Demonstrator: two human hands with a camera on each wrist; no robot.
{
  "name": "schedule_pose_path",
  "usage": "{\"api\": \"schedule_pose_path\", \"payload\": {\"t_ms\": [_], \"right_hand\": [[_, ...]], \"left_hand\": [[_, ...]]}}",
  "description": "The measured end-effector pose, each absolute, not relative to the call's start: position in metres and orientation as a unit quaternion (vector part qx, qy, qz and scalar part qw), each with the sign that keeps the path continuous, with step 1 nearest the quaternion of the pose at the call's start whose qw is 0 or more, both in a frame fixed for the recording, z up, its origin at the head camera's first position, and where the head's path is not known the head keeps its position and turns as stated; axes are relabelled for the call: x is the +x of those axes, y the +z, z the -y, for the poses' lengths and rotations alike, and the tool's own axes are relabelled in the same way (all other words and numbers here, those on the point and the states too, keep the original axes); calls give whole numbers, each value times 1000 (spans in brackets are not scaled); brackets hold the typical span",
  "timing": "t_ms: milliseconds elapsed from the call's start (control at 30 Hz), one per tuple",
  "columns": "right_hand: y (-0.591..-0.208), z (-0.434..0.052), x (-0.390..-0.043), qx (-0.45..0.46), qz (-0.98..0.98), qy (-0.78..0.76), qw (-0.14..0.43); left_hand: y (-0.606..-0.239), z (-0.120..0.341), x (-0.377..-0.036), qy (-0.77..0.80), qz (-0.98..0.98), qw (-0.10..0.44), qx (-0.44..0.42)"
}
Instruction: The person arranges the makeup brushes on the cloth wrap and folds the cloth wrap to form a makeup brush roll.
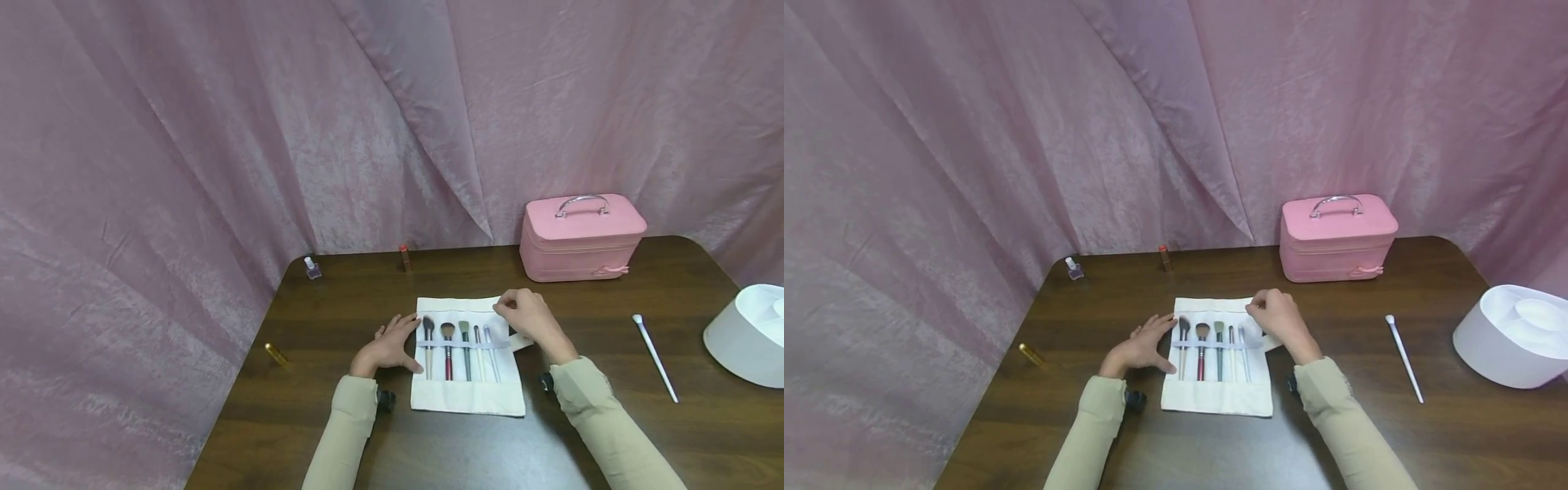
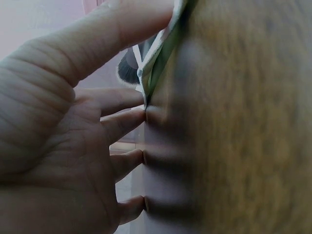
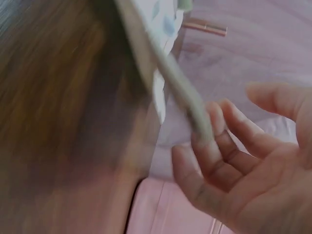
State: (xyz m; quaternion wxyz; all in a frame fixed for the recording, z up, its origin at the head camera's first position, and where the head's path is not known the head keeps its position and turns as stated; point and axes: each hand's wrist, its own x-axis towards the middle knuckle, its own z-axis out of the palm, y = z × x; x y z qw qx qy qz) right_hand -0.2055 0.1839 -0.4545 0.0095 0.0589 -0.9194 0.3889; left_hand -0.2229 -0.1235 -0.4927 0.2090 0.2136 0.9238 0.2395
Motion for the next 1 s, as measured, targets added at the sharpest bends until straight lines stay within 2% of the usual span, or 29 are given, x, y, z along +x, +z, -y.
{"api": "schedule_pose_path", "payload": {"t_ms": [233, 433, 833, 1000], "right_hand": [[-461, -213, -203, 39, 909, 412, 57], [-463, -237, -199, 16, 913, 400, 75], [-466, -294, -185, -31, 945, 321, 58], [-463, -319, -179, -57, 958, 281, 28]], "left_hand": [[-491, 124, -225, 234, -924, 209, 217], [-490, 125, -226, 230, -925, 210, 218], [-491, 126, -226, 234, -924, 212, 218], [-492, 126, -225, 237, -922, 212, 221]]}}
